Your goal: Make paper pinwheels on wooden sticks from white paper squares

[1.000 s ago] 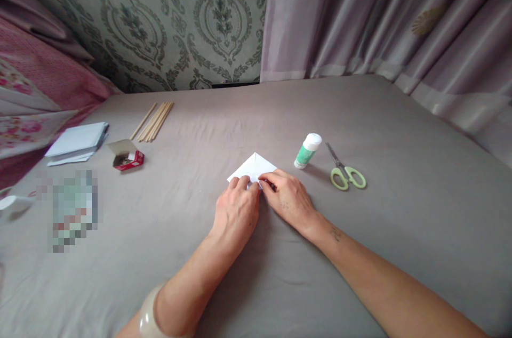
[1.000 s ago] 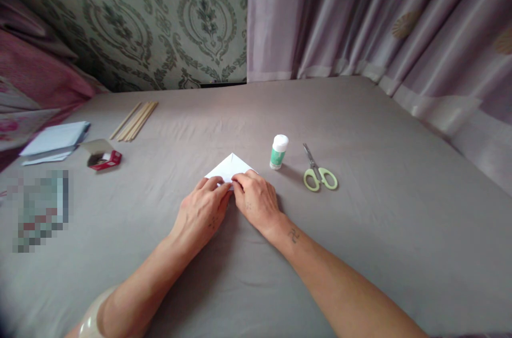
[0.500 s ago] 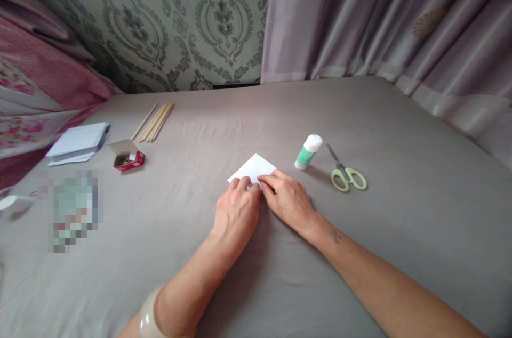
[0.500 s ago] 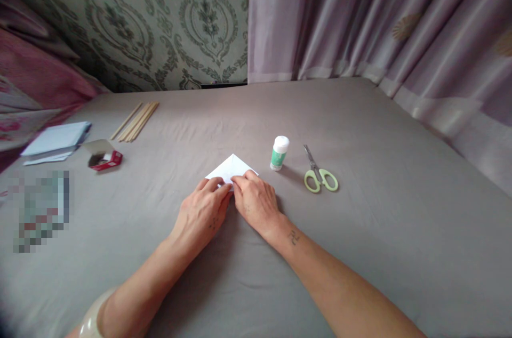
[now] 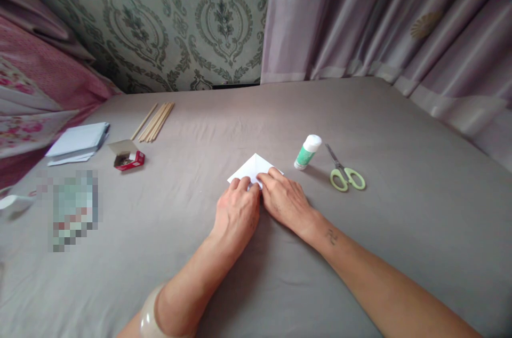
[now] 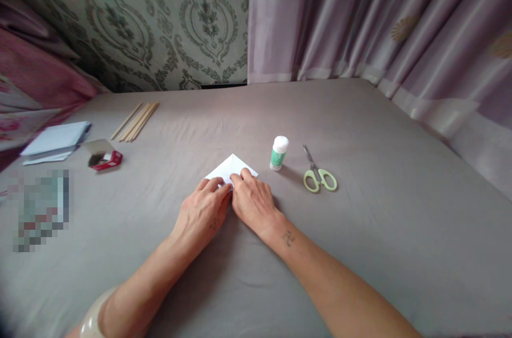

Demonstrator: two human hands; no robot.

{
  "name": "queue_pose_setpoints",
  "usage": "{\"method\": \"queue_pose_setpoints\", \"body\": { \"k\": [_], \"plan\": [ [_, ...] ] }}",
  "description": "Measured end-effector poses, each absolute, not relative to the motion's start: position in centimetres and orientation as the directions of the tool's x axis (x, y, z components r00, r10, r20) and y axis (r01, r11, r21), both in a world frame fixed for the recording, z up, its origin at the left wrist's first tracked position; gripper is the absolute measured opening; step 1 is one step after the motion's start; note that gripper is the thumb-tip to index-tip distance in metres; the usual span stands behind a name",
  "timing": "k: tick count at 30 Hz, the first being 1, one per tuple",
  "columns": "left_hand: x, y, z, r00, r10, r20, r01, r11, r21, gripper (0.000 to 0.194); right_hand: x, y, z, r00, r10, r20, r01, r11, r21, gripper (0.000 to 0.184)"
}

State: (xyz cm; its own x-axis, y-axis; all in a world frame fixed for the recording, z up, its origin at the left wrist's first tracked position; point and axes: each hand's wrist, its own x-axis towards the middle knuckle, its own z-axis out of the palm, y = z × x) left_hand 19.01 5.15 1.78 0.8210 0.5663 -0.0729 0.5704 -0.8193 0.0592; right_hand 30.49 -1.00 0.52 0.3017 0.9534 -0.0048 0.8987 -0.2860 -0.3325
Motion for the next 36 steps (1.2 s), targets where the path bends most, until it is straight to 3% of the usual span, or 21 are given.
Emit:
{"method": "queue_pose_setpoints", "body": {
  "k": [6,12,15,19,27,36],
  "plan": [
    [19.1,5.1,2.2,0.825,0.56,-0.072,0.564,-0.824,0.052,0.024,31.0,-0.7,0.0,0.329,0.944,0.028,0.872,-0.293,-0.393,0.034],
    [19.0,5.1,2.3,0.816,0.573,-0.073,0.577,-0.815,0.051,0.024,32.0,-0.7,-1.2,0.404,0.892,0.203,0.747,-0.194,-0.635,0.031],
    [19.0,5.2,2.2,0.815,0.575,-0.065,0.578,-0.815,0.036,0.023,32.6,-0.9,-1.5,0.466,0.835,0.293,0.704,-0.15,-0.694,0.027],
    [18.9,5.4,1.8,0.823,0.568,-0.024,0.568,-0.823,0.014,0.021,32.8,-1.4,-1.4,0.496,0.804,0.326,0.729,-0.182,-0.66,0.026],
    [18.6,5.8,1.6,0.815,0.58,-0.007,0.579,-0.814,-0.033,0.021,32.3,-2.3,-0.4,0.482,0.854,0.195,0.782,-0.32,-0.535,0.027],
    [18.7,5.4,2.2,0.745,0.665,-0.053,0.667,-0.742,0.066,0.026,32.1,-2.7,0.1,0.471,0.877,0.098,0.837,-0.408,-0.365,0.033]
  ]
}}
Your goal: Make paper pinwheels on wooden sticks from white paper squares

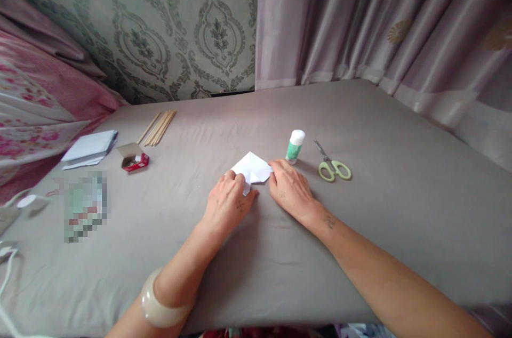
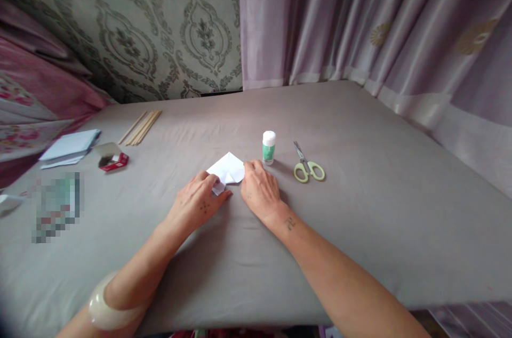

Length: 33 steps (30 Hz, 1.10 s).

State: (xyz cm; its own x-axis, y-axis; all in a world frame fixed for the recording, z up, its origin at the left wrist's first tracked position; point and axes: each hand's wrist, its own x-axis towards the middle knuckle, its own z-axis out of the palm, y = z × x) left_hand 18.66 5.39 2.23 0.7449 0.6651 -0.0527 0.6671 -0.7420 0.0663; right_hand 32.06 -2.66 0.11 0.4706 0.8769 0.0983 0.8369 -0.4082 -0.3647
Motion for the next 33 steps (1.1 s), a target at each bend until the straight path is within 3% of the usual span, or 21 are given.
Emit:
{"method": "queue_pose_setpoints", "body": {
  "k": [13,26,33],
  "plan": [
    [17.9,7.0,1.5,0.77,0.638,0.011,0.638,-0.77,-0.005,0.02,31.7,-2.8,0.3,0.499,0.865,0.057,0.804,-0.437,-0.403,0.03],
    [17.5,10.4,-0.1,0.8,0.564,0.203,0.524,-0.822,0.223,0.034,30.2,-3.3,1.0,0.404,0.915,-0.003,0.751,-0.333,-0.57,0.031],
    [17.7,9.4,2.0,0.705,0.644,0.298,0.607,-0.765,0.216,0.033,31.2,-3.6,1.4,0.379,0.925,-0.013,0.728,-0.306,-0.613,0.034]
  ]
}}
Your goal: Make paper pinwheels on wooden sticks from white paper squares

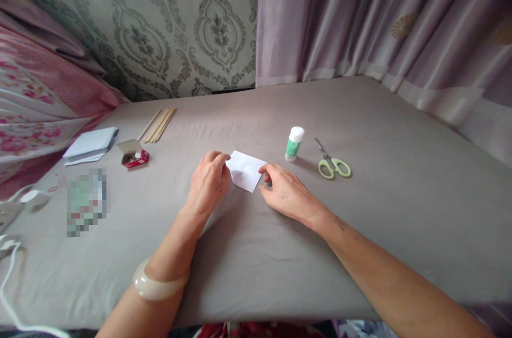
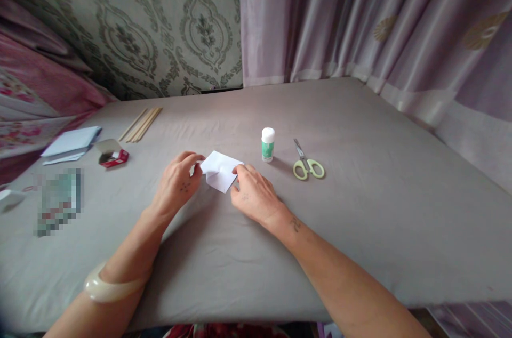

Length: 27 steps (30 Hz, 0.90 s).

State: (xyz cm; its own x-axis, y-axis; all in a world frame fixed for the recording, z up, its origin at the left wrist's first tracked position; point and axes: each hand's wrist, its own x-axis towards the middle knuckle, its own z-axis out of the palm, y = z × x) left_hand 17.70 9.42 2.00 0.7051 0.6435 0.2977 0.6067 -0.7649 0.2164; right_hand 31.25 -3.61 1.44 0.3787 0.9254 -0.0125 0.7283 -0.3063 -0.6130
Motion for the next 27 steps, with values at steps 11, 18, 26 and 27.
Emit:
{"method": "queue_pose_setpoints", "body": {
  "k": [11,18,26,27],
  "plan": [
    [17.6,6.4,2.4,0.861,0.507,0.044,0.494,-0.853,0.168,0.024,32.3,-3.1,0.7,0.131,0.989,0.067,0.853,-0.078,-0.516,0.022],
    [17.3,5.8,1.9,0.894,0.448,0.015,0.441,-0.885,0.146,0.028,32.7,-3.0,0.6,-0.007,0.996,0.086,0.932,0.037,-0.361,0.022],
    [17.0,5.6,1.6,0.868,0.493,0.057,0.471,-0.855,0.215,0.02,32.7,-2.8,-0.1,-0.048,0.991,0.124,0.957,0.081,-0.28,0.026],
    [17.0,5.6,1.7,0.863,0.501,0.058,0.479,-0.85,0.217,0.02,32.7,-2.7,-0.1,-0.05,0.991,0.126,0.959,0.083,-0.272,0.026]
  ]
}}
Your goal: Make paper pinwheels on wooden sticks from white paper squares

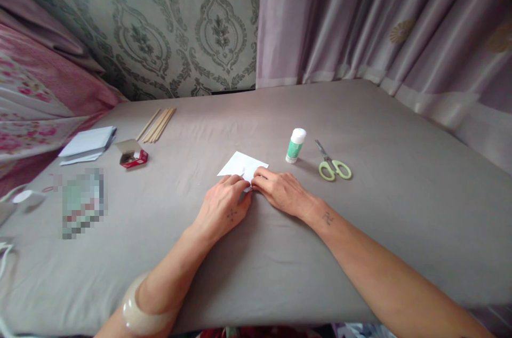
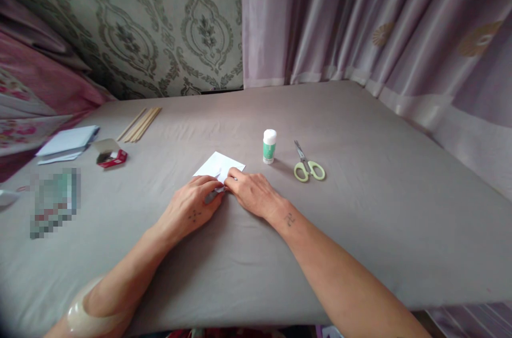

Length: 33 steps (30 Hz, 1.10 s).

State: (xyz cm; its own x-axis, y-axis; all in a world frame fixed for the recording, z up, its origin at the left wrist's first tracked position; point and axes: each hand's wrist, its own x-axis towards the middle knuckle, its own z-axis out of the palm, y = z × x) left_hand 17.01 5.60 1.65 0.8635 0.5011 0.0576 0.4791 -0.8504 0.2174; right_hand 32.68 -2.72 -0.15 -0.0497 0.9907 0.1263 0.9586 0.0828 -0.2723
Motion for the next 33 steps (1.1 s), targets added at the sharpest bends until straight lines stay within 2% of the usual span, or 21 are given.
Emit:
{"method": "queue_pose_setpoints", "body": {
  "k": [6,11,16,27,33],
  "plan": [
    [17.0,5.5,1.9,0.852,0.521,0.059,0.5,-0.841,0.206,0.019,32.5,-2.6,0.0,-0.026,0.994,0.104,0.955,0.055,-0.29,0.02],
    [17.2,5.5,2.2,0.837,0.546,0.027,0.535,-0.829,0.16,0.024,32.2,-2.8,0.5,0.02,0.998,0.067,0.916,0.009,-0.4,0.02],
    [17.0,5.6,2.3,0.816,0.576,0.04,0.561,-0.808,0.18,0.024,32.1,-3.0,0.6,0.023,0.994,0.108,0.834,0.041,-0.551,0.013],
    [16.7,5.6,2.5,0.827,0.562,0.001,0.545,-0.804,0.239,0.019,32.7,-2.4,-0.4,0.11,0.982,0.155,0.714,0.03,-0.699,0.009],
    [16.6,5.6,2.0,0.843,0.537,-0.016,0.522,-0.811,0.264,0.022,32.1,-2.1,-0.7,0.237,0.962,0.135,0.712,-0.077,-0.698,0.012]
  ]
}}
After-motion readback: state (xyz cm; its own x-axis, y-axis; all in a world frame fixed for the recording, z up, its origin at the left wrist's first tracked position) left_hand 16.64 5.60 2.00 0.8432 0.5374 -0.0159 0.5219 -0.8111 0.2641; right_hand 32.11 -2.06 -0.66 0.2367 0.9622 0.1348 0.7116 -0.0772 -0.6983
